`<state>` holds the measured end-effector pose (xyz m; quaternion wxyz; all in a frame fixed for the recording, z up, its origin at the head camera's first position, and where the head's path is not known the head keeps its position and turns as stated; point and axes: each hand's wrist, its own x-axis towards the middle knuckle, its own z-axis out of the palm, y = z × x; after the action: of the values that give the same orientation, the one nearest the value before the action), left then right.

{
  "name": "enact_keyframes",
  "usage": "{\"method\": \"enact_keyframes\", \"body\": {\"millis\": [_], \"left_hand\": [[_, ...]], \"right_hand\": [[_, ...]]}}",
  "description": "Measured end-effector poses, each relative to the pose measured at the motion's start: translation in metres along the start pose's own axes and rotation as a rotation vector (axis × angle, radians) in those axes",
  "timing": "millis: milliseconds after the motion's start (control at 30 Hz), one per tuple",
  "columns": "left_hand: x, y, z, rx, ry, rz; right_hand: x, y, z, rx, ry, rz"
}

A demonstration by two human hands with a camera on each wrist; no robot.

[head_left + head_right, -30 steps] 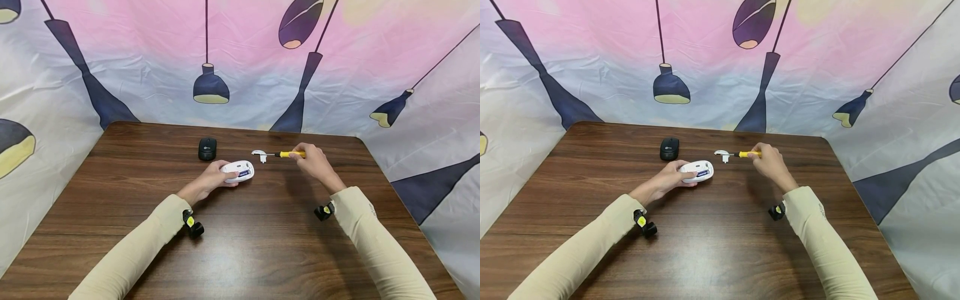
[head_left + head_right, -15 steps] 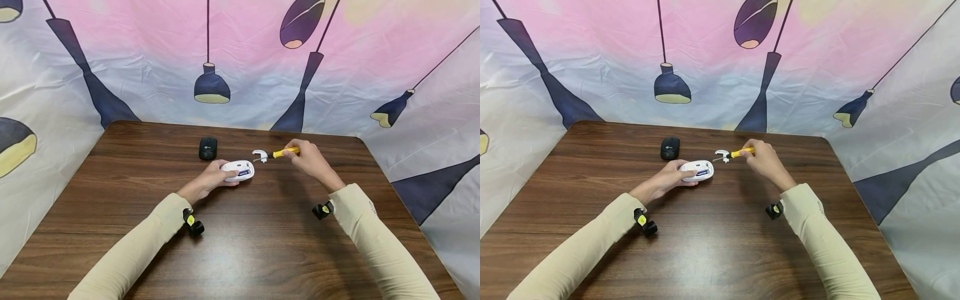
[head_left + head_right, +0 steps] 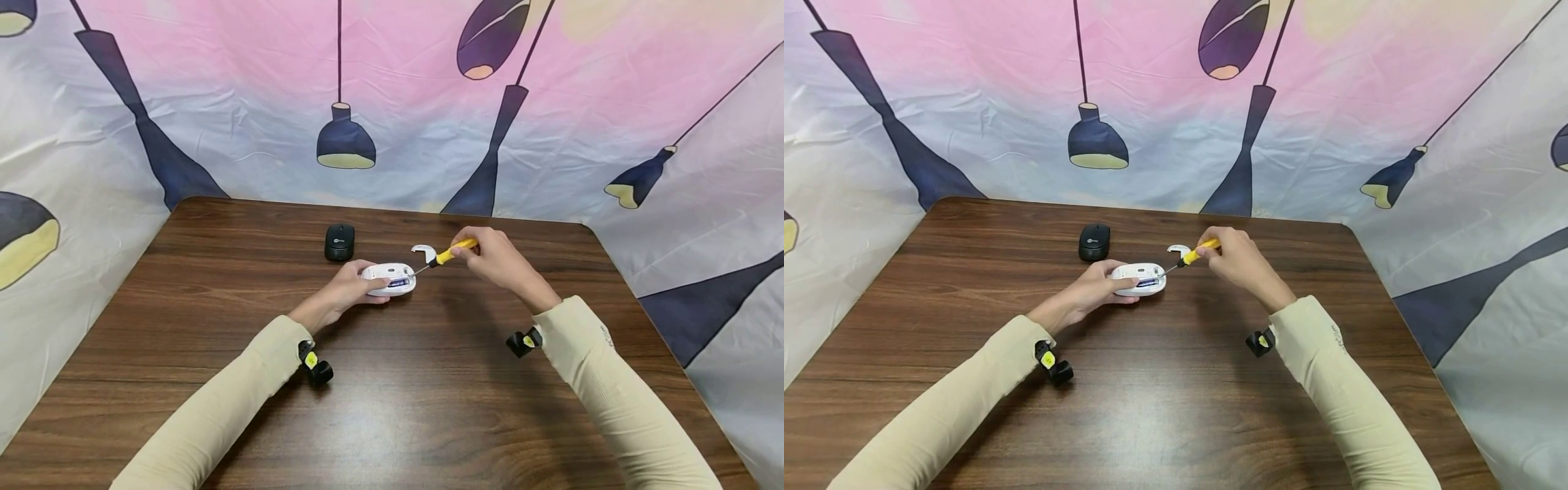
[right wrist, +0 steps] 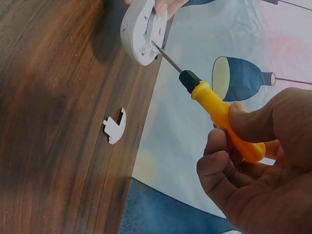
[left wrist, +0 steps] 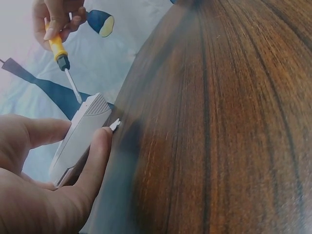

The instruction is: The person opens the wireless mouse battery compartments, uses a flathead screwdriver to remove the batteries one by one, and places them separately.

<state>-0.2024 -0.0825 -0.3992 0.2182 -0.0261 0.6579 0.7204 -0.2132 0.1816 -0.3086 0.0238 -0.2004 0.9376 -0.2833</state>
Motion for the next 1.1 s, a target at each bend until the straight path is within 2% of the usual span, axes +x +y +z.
{"method": "enact_keyframes", "body": {"millis": [367,467,1100], "left_hand": [[0.0,-0.002,-0.001,0.01,-0.001,-0.002],[0.001,-0.003,-0.001,0.012,-0.004,0.015],[0.003,-0.002,0.001,0.041,-0.002,0.047]], "right_hand": [[0.0,-0.013,0.0,-0.049,-0.033,-0.05],[-0.001,-0.017,0.001,-0.074,-0.034,-0.065],[0.0,-0.024,0.008,-0.14,-0.004,-0.119]]}}
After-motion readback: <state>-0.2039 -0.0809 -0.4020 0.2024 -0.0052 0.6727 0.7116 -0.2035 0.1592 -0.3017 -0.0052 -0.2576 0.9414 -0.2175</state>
